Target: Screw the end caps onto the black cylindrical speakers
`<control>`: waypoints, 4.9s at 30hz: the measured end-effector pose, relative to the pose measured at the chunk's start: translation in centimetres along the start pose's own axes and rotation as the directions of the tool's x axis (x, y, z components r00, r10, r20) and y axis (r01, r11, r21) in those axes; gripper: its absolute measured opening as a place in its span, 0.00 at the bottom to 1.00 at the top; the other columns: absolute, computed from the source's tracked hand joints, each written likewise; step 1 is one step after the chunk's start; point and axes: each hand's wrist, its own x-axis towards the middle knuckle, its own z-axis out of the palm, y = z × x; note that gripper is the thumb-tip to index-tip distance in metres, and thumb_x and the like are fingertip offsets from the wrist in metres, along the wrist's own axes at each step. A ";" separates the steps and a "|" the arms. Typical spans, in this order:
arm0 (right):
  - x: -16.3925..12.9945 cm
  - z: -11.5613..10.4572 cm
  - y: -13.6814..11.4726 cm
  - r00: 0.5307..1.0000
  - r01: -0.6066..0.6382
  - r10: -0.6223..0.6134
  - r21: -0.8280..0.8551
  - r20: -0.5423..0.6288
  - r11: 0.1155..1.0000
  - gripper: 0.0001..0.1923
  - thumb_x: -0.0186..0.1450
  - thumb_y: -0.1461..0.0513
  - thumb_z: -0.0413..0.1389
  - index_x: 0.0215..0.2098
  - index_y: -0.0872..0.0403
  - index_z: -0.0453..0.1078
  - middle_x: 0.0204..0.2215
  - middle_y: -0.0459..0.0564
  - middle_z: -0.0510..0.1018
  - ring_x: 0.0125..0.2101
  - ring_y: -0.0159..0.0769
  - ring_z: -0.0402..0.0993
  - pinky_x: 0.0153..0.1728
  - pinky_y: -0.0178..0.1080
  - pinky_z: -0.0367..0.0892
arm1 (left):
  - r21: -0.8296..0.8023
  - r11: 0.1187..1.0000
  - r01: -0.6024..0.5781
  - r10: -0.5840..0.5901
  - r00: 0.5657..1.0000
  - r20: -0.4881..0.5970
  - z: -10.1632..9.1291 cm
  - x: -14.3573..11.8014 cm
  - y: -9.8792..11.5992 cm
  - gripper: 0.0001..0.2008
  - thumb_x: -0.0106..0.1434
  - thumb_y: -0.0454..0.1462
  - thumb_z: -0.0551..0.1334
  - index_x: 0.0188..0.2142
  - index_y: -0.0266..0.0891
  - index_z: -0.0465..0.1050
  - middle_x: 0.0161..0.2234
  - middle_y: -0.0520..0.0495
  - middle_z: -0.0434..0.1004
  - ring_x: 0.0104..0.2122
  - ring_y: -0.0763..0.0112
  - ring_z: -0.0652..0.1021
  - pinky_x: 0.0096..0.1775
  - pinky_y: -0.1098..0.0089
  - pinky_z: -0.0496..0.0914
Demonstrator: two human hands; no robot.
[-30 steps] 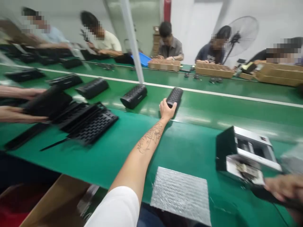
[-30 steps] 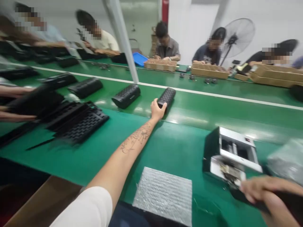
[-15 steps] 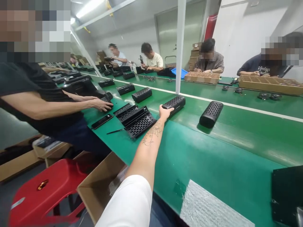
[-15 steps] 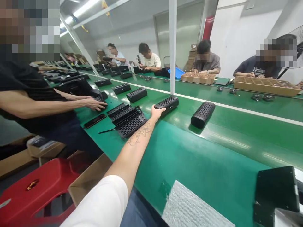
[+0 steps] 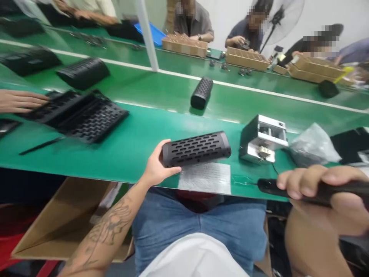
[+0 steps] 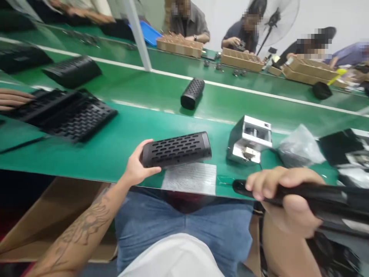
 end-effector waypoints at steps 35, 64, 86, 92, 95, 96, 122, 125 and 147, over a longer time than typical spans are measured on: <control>-1.7 4.1 4.4 0.956 -0.025 0.008 0.053 0.293 0.998 0.07 0.66 0.62 0.68 0.40 0.52 0.76 0.23 0.42 0.77 0.19 0.34 0.74 0.22 0.42 0.75 | 0.081 0.990 -0.113 0.080 0.941 0.329 4.0 -4.7 -0.3 0.57 0.51 0.50 0.80 0.73 0.47 0.54 0.69 0.36 0.67 0.66 0.44 0.74 0.70 0.47 0.68; 5.1 -4.5 8.4 0.913 0.148 -0.291 -0.431 -0.287 0.890 0.13 0.68 0.55 0.66 0.31 0.50 0.69 0.19 0.41 0.73 0.18 0.34 0.72 0.24 0.42 0.76 | 0.197 0.948 -0.248 0.197 0.949 0.248 5.0 -5.5 -1.0 0.57 0.55 0.53 0.77 0.75 0.45 0.50 0.69 0.34 0.68 0.67 0.42 0.74 0.68 0.44 0.72; -0.8 10.3 4.8 0.976 0.014 -0.035 0.100 0.213 0.995 0.09 0.66 0.57 0.71 0.38 0.50 0.78 0.22 0.42 0.78 0.16 0.34 0.74 0.22 0.42 0.79 | 0.155 0.950 -0.273 0.228 0.939 0.257 5.7 -5.4 -0.4 0.60 0.54 0.53 0.79 0.76 0.43 0.48 0.70 0.32 0.66 0.69 0.41 0.72 0.70 0.45 0.69; -0.7 10.9 5.5 0.952 -0.016 -0.018 0.109 0.305 0.994 0.08 0.65 0.60 0.70 0.36 0.49 0.75 0.20 0.40 0.75 0.14 0.33 0.71 0.21 0.41 0.78 | 0.169 0.940 -0.295 0.248 0.935 0.252 5.6 -5.3 -0.3 0.60 0.54 0.53 0.79 0.76 0.43 0.50 0.69 0.32 0.67 0.67 0.41 0.73 0.69 0.46 0.71; -0.6 10.9 5.7 0.944 -0.014 -0.025 0.115 0.330 0.993 0.08 0.65 0.61 0.70 0.36 0.49 0.76 0.19 0.40 0.74 0.14 0.32 0.71 0.20 0.40 0.77 | 0.174 0.940 -0.292 0.246 0.937 0.248 5.7 -5.3 -0.3 0.60 0.53 0.54 0.79 0.76 0.43 0.50 0.69 0.33 0.67 0.67 0.42 0.74 0.68 0.47 0.72; -0.7 10.9 5.7 0.941 -0.015 -0.025 0.116 0.338 0.993 0.08 0.65 0.61 0.70 0.36 0.49 0.75 0.19 0.40 0.74 0.14 0.32 0.71 0.20 0.40 0.77 | 0.174 0.940 -0.294 0.247 0.937 0.246 5.7 -5.3 -0.3 0.60 0.54 0.54 0.79 0.76 0.43 0.50 0.69 0.33 0.67 0.67 0.42 0.74 0.68 0.47 0.72; 5.6 -0.3 5.9 0.864 0.101 -0.318 -0.483 -0.391 0.870 0.08 0.66 0.63 0.62 0.29 0.48 0.71 0.19 0.39 0.72 0.18 0.37 0.72 0.24 0.43 0.76 | 0.272 0.898 -0.344 0.296 0.933 0.204 6.3 -5.7 -1.1 0.60 0.54 0.57 0.77 0.76 0.39 0.51 0.68 0.29 0.71 0.65 0.38 0.76 0.66 0.42 0.72; 6.5 -2.9 8.0 0.834 -0.002 -0.300 -0.546 -0.463 0.838 0.07 0.66 0.63 0.62 0.31 0.49 0.71 0.20 0.40 0.75 0.20 0.39 0.76 0.27 0.43 0.79 | 0.291 0.896 -0.335 0.285 0.937 0.201 6.3 -5.7 -1.0 0.60 0.53 0.56 0.77 0.76 0.41 0.51 0.67 0.29 0.71 0.65 0.37 0.76 0.67 0.41 0.71; -1.5 13.2 1.6 0.985 -0.014 -0.006 0.115 0.173 0.993 0.10 0.65 0.54 0.72 0.39 0.48 0.81 0.21 0.41 0.77 0.16 0.36 0.73 0.21 0.46 0.78 | 0.252 0.903 -0.347 0.301 0.932 0.202 6.8 -5.7 -0.8 0.62 0.55 0.64 0.75 0.75 0.36 0.51 0.68 0.27 0.70 0.66 0.38 0.75 0.66 0.44 0.71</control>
